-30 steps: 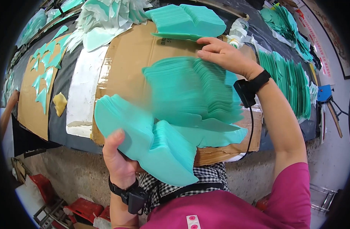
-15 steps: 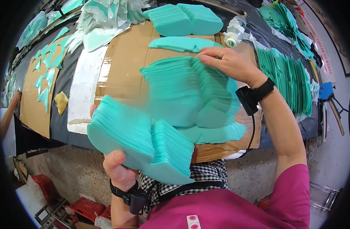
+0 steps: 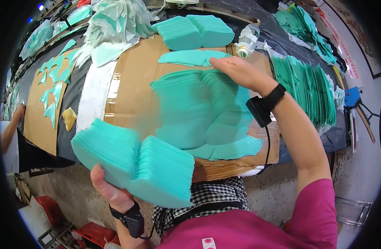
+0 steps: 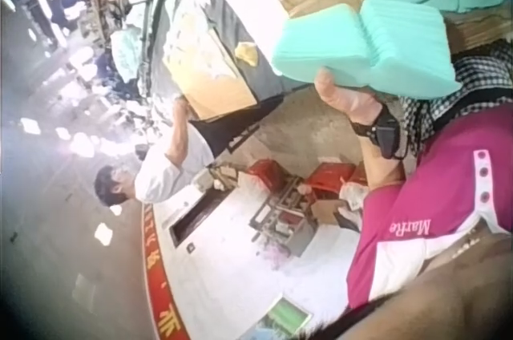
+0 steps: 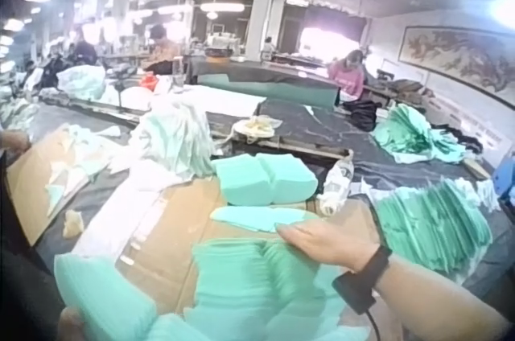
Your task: The worker is organizing green shoe upper components on a cardboard surface and applying liquid glue from a plastic bottle to bond them.
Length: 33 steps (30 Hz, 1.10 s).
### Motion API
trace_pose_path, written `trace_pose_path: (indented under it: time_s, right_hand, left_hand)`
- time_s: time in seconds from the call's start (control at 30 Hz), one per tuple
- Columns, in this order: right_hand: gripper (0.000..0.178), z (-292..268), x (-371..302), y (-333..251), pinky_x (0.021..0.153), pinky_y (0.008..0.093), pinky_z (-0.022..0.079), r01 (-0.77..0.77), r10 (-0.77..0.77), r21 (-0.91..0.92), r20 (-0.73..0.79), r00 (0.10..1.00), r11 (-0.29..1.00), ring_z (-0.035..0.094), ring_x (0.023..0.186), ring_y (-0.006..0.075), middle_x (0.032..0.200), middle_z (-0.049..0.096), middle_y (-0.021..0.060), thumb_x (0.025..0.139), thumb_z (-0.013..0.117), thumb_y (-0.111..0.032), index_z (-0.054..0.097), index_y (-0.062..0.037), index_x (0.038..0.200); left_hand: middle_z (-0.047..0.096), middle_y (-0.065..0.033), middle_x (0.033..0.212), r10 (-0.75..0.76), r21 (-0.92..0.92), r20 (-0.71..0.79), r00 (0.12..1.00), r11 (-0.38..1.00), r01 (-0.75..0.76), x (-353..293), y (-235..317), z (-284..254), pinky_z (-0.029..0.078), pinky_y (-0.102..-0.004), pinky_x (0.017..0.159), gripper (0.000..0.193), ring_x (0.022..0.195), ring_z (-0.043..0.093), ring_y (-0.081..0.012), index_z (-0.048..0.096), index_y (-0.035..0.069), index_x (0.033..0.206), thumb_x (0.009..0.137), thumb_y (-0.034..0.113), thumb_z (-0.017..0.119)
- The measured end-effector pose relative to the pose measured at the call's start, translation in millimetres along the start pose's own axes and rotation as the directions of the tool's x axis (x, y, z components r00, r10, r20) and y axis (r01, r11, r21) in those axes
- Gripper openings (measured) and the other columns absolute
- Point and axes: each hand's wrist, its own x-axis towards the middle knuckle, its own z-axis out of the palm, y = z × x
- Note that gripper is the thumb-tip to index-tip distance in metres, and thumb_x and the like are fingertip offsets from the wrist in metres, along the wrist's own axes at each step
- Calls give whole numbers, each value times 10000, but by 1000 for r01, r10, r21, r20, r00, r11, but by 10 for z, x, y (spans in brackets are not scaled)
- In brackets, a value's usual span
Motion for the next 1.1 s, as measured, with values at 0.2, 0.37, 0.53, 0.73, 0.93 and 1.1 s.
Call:
trace_pose_path:
  time_s: [0.2,0.37,0.53,0.73,0.93,1.1]
  right_hand:
    - [387,-214,278,153,871,292,443,-46,51,-138,31,998,989,571,947,140,1007,678,41,961,642,-368,714,-5,1077]
    - [262,-277,389,-122,819,296,458,-98,114,-82,225,968,992,586,928,132,946,679,32,848,730,-189,746,-51,1071]
    - [290,-318,442,-288,753,291,486,-30,101,-220,320,942,975,613,828,137,901,672,28,810,728,-159,747,-60,1083]
    - [553,-237,403,-511,733,316,554,-154,244,-258,364,899,954,679,817,165,938,689,61,765,769,-142,596,-36,1280]
    - [555,-26,469,-403,744,393,547,-115,248,-419,278,928,901,707,874,288,926,706,131,765,815,-212,517,-50,1204]
    - [559,-99,622,1,878,435,534,187,-227,-673,29,973,715,622,1080,320,1105,608,124,746,863,-273,547,-108,1177]
  left_hand:
    - [440,-160,1512,142,62,-34,989,988,-139,164,281,262,395,-478,1136,708,1355,465,-318,367,31,1510,1018,534,445]
    - [475,-158,1481,396,253,53,917,883,-396,644,410,608,414,-452,1120,619,1328,502,-296,391,22,1488,1037,436,481]
    - [711,-74,1114,180,-167,265,947,976,-139,1377,520,1311,536,-361,953,344,1016,685,-204,665,42,1157,938,308,682]
    - [657,-32,1031,192,-109,183,964,979,-174,1703,-31,1679,529,-345,880,378,952,649,-175,637,55,1132,832,216,802]
    - [681,-75,1087,87,98,96,992,990,-97,1872,-354,1344,566,-390,904,428,966,683,-223,610,37,1189,866,262,777]
    - [653,-57,1075,-7,11,72,997,1000,6,1857,-355,1234,559,-384,894,429,977,664,-211,599,69,1200,852,237,785]
